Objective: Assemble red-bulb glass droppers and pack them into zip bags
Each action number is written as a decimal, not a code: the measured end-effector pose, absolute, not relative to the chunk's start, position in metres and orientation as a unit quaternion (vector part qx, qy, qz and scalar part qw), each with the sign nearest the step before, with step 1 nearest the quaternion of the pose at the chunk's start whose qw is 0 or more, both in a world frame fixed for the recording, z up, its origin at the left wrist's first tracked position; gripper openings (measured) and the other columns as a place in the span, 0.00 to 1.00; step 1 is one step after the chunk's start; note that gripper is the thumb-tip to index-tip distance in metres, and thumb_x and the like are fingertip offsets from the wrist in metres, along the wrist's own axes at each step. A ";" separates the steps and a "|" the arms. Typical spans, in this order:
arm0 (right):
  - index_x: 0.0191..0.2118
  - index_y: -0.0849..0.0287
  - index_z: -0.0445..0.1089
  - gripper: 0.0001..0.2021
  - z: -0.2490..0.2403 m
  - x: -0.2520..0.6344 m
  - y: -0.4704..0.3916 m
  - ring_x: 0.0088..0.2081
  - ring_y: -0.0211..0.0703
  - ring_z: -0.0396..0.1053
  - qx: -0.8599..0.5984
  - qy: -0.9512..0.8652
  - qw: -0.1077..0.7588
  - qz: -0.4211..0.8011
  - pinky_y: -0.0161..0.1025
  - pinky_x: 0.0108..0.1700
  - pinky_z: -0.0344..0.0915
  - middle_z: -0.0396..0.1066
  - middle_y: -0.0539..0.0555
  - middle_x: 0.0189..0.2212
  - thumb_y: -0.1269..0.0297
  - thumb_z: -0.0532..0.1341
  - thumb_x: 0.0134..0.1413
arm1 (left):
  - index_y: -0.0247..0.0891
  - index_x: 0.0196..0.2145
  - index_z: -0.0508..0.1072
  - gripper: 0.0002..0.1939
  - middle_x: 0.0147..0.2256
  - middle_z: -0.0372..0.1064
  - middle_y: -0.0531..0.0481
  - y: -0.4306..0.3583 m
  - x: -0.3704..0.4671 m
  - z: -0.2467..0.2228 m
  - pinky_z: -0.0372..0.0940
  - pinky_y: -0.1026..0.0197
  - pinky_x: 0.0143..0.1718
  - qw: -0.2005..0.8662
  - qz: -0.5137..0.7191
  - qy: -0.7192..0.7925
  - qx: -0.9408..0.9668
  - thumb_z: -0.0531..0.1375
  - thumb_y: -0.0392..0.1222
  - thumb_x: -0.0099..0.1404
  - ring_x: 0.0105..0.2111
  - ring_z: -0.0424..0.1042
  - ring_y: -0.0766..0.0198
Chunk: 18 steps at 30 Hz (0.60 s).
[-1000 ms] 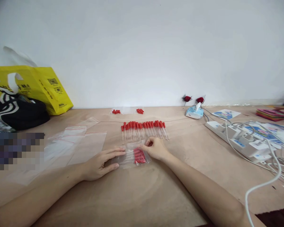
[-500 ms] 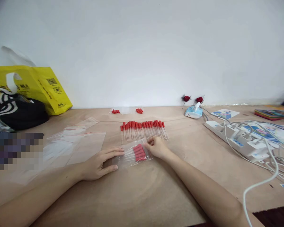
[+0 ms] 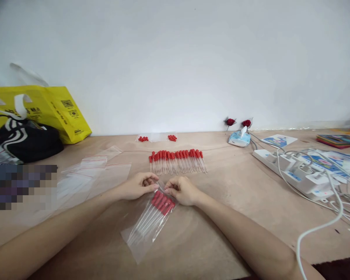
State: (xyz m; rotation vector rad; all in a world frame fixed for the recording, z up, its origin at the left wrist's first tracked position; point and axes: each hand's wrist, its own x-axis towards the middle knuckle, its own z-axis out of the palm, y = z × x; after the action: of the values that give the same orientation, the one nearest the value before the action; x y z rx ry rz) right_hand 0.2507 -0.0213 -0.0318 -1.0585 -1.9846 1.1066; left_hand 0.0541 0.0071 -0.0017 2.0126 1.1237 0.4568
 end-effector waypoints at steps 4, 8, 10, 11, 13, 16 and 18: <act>0.26 0.62 0.68 0.07 -0.033 0.248 -0.023 0.21 0.30 0.54 -0.433 -0.745 0.342 0.375 0.29 0.23 0.52 0.61 0.47 0.19 0.63 0.58 0.47 | 0.34 0.23 0.67 0.11 0.19 0.62 0.56 0.008 0.062 0.002 0.55 0.68 0.21 0.419 0.167 0.434 0.779 0.60 0.46 0.50 0.21 0.61 0.69; 0.27 0.62 0.68 0.08 -0.036 0.254 -0.022 0.20 0.30 0.53 -0.453 -0.725 0.365 0.369 0.29 0.22 0.52 0.60 0.47 0.19 0.62 0.58 0.47 | 0.36 0.24 0.62 0.10 0.19 0.61 0.58 -0.002 0.044 0.006 0.58 0.69 0.23 0.450 0.231 0.447 0.737 0.57 0.44 0.54 0.21 0.62 0.70; 0.27 0.62 0.67 0.07 -0.037 0.257 -0.023 0.21 0.30 0.53 -0.461 -0.722 0.363 0.368 0.29 0.23 0.52 0.61 0.47 0.19 0.63 0.58 0.47 | 0.36 0.24 0.61 0.10 0.18 0.61 0.59 -0.002 0.027 0.009 0.60 0.69 0.23 0.509 0.294 0.486 0.646 0.59 0.42 0.54 0.20 0.64 0.70; 0.27 0.62 0.67 0.06 -0.037 0.259 -0.023 0.21 0.30 0.53 -0.465 -0.721 0.362 0.365 0.29 0.23 0.52 0.61 0.47 0.20 0.63 0.58 0.47 | 0.35 0.24 0.62 0.09 0.18 0.63 0.58 0.000 0.018 0.011 0.62 0.68 0.23 0.532 0.321 0.513 0.593 0.59 0.40 0.54 0.20 0.65 0.70; 0.27 0.61 0.67 0.05 -0.036 0.260 -0.025 0.21 0.30 0.54 -0.474 -0.720 0.360 0.357 0.30 0.23 0.53 0.62 0.47 0.20 0.65 0.58 0.47 | 0.34 0.26 0.64 0.06 0.20 0.67 0.55 0.009 0.000 0.016 0.65 0.66 0.25 0.536 0.379 0.568 0.497 0.59 0.36 0.55 0.21 0.69 0.68; 0.27 0.61 0.67 0.04 -0.035 0.260 -0.027 0.21 0.31 0.55 -0.482 -0.722 0.354 0.347 0.30 0.24 0.53 0.63 0.48 0.21 0.66 0.58 0.47 | 0.33 0.26 0.65 0.05 0.22 0.67 0.53 0.037 -0.018 0.025 0.64 0.66 0.24 0.497 0.419 0.598 0.468 0.57 0.33 0.58 0.20 0.68 0.69; 0.27 0.61 0.67 0.04 -0.033 0.260 -0.029 0.21 0.31 0.55 -0.486 -0.727 0.348 0.338 0.30 0.24 0.53 0.63 0.48 0.21 0.67 0.58 0.46 | 0.31 0.27 0.66 0.05 0.25 0.68 0.51 0.060 -0.022 0.029 0.64 0.66 0.25 0.473 0.439 0.608 0.462 0.56 0.34 0.61 0.22 0.68 0.69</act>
State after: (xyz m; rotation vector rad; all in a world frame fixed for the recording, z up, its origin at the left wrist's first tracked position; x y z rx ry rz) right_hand 0.2600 -0.0289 -0.0329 -1.2590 -1.8862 0.8761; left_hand -0.0225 0.0600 0.0291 1.1314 1.4882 1.0732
